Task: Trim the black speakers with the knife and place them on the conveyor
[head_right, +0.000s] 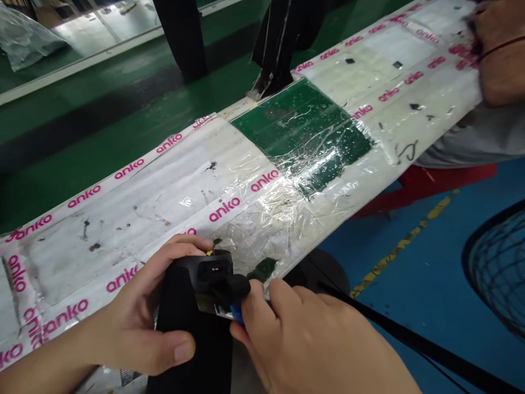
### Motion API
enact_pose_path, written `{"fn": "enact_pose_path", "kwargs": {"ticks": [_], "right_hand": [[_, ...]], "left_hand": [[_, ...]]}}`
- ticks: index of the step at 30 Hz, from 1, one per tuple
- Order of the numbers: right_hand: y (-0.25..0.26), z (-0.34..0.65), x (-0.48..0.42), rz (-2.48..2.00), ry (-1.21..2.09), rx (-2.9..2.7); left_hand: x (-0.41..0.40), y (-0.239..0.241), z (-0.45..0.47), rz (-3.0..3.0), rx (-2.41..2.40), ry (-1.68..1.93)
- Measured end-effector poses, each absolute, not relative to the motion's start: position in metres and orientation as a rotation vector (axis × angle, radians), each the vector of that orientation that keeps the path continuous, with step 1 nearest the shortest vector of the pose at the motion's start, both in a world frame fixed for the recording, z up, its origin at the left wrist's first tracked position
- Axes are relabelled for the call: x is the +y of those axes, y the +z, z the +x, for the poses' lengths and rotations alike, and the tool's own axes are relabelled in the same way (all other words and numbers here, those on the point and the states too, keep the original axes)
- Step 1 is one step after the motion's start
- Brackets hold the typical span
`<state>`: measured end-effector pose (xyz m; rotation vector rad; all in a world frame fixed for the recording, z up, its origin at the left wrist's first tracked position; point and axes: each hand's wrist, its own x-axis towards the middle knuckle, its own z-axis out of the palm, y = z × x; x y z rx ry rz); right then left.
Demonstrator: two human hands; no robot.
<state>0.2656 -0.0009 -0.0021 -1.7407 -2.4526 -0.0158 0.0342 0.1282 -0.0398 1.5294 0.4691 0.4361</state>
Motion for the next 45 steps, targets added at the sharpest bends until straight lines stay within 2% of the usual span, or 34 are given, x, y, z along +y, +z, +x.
{"fn": "enact_pose_path", "kwargs": {"ticks": [12,17,45], "right_hand": [[-0.019,0.270,0.003,-1.672,0.337,-2.277],[-0.006,0.271,0.001,-1.659,0.105,-2.394],[0.001,0.271,0.000,-1.692,0.122,-2.401]], "left_hand": [[0.128,-0.039,0.038,1.698,0.478,0.425],[0.129,-0.039,0.036,1.698,0.472,0.411],[0.133,-0.038,0.038,1.693,0.473,0.413]]}}
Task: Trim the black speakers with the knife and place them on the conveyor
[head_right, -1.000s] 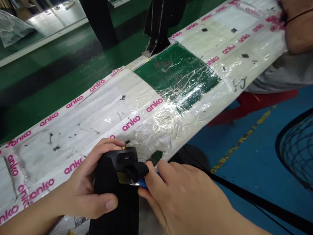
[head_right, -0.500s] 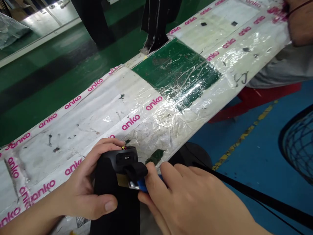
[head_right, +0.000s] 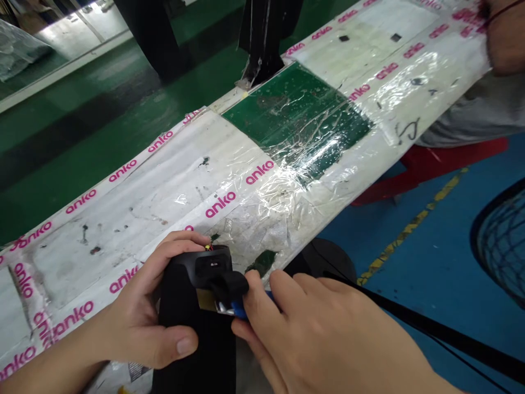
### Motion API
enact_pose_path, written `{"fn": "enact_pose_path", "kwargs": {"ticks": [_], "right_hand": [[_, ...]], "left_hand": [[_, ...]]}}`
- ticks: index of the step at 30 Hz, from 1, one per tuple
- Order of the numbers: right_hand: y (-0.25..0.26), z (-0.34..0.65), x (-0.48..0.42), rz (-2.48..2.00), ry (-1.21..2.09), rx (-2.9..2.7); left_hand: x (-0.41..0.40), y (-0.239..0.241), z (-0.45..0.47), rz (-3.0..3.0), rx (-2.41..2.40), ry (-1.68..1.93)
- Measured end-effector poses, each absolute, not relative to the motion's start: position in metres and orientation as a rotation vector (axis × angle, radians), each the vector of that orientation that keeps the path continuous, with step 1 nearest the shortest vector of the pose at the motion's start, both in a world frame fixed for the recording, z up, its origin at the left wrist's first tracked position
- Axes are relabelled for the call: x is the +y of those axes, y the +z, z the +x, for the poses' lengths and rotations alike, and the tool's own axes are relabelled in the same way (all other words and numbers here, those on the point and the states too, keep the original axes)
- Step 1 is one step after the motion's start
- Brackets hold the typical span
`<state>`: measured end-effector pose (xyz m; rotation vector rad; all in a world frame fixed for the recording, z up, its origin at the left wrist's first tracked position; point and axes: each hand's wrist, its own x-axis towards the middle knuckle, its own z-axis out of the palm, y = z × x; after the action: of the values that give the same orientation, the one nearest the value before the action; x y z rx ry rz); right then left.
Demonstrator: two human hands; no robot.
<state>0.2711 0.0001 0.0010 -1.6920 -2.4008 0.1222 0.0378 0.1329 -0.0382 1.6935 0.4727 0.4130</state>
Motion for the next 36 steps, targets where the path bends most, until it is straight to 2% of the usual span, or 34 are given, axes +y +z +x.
{"fn": "enact_pose_path", "kwargs": {"ticks": [16,26,36], "right_hand": [[-0.002,0.271,0.003,-1.725,0.023,-2.475],[-0.005,0.273,0.010,-1.705,0.308,-2.358],[0.019,0.279,0.024,-1.658,0.410,-2.481]], "left_hand": [[0.133,-0.038,0.033,1.664,0.458,0.370],[0.135,-0.037,0.036,1.681,0.446,0.384],[0.133,-0.037,0.040,1.762,0.435,0.445]]}}
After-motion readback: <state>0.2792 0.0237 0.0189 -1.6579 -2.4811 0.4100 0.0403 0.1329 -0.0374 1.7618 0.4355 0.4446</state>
